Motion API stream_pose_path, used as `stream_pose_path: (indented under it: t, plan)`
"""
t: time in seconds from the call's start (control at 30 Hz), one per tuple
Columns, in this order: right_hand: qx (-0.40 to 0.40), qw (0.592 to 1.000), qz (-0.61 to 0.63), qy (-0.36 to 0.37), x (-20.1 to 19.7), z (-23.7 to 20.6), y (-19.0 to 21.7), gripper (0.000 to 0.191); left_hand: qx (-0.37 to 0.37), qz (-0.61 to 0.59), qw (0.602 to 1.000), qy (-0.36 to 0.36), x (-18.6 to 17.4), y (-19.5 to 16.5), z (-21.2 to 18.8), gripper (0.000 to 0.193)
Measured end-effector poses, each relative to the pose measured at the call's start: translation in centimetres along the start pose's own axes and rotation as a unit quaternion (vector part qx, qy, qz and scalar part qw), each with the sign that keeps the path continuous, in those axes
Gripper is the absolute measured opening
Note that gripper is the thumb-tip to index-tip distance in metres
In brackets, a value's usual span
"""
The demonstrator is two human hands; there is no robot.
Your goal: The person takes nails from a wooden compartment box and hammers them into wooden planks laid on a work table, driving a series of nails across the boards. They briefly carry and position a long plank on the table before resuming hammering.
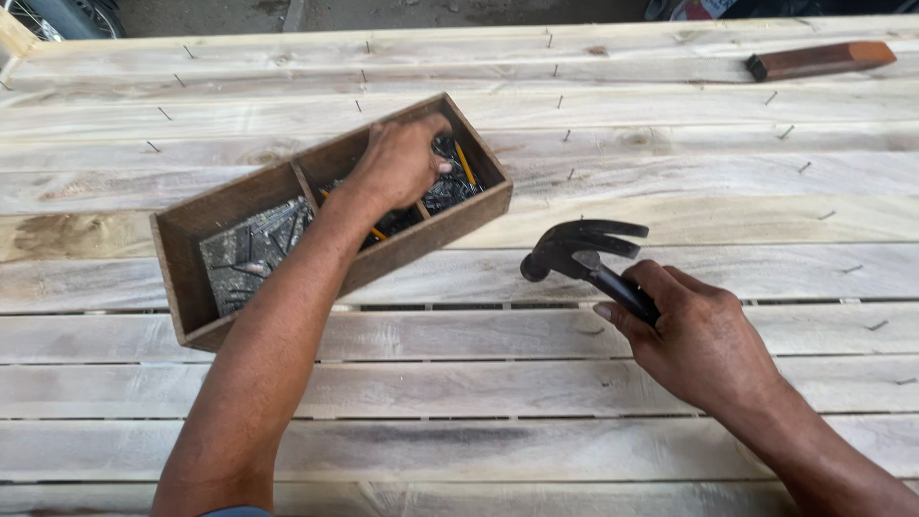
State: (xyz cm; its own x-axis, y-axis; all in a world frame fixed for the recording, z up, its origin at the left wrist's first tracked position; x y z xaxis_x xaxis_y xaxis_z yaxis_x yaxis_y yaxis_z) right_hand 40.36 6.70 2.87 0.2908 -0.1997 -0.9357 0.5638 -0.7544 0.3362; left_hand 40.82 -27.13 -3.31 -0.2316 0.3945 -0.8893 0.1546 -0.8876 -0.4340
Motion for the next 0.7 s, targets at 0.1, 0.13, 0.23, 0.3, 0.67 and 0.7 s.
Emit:
stream_pose_path:
  t: [0.1, 0.13, 0.23, 0.3, 0.67, 0.7]
  plan:
    - [0.027, 0.998, -0.044, 0.025, 0.2, -0.4, -0.8, 0.034, -0.078, -0.031, 0.995, 0.05, 0.0, -0.3, -0.2, 0.053]
    - [0.031, 0.998, -0.04, 0.033, 0.3, -0.4, -1.0, 0.032, -0.077, -0.034, 0.996, 0.043, -0.1, -0.4, -0.3, 0.046]
    - [0.029, 0.998, -0.024, 0.046, 0.3, -0.7, -1.6, 0.029, -0.067, -0.017, 0.997, 0.024, 0.0, -0.8, -0.5, 0.029]
    - [0.007, 0.999, -0.014, 0.034, 0.1, -0.9, -1.8, 0.028, -0.05, 0.023, 0.998, 0.01, 0.2, -1.1, -0.6, 0.025]
    - [-0.036, 0.999, -0.005, 0.017, -0.3, -2.3, -5.3, 0.024, 0.069, -0.152, 0.974, -0.155, 1.9, -7.5, -5.5, 0.025]
    - [-0.033, 0.999, -0.008, 0.015, -0.3, -2.6, -6.0, 0.026, 0.097, -0.18, 0.965, -0.165, 2.5, -9.1, -6.7, 0.029]
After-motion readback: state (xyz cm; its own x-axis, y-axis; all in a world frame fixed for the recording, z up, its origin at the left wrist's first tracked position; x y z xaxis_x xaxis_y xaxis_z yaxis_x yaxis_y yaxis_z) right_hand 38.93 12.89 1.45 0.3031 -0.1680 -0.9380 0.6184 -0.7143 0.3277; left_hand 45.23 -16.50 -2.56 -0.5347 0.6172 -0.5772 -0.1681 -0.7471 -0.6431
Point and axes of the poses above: each hand's wrist, its own z-axis towards the middle knuckle, its own x-axis out of the palm, y = z × x, the point moved 2 cm from there along z, towards the middle knuckle, and after that the axes turned 3 degrees about x, right-handed, at the moved point
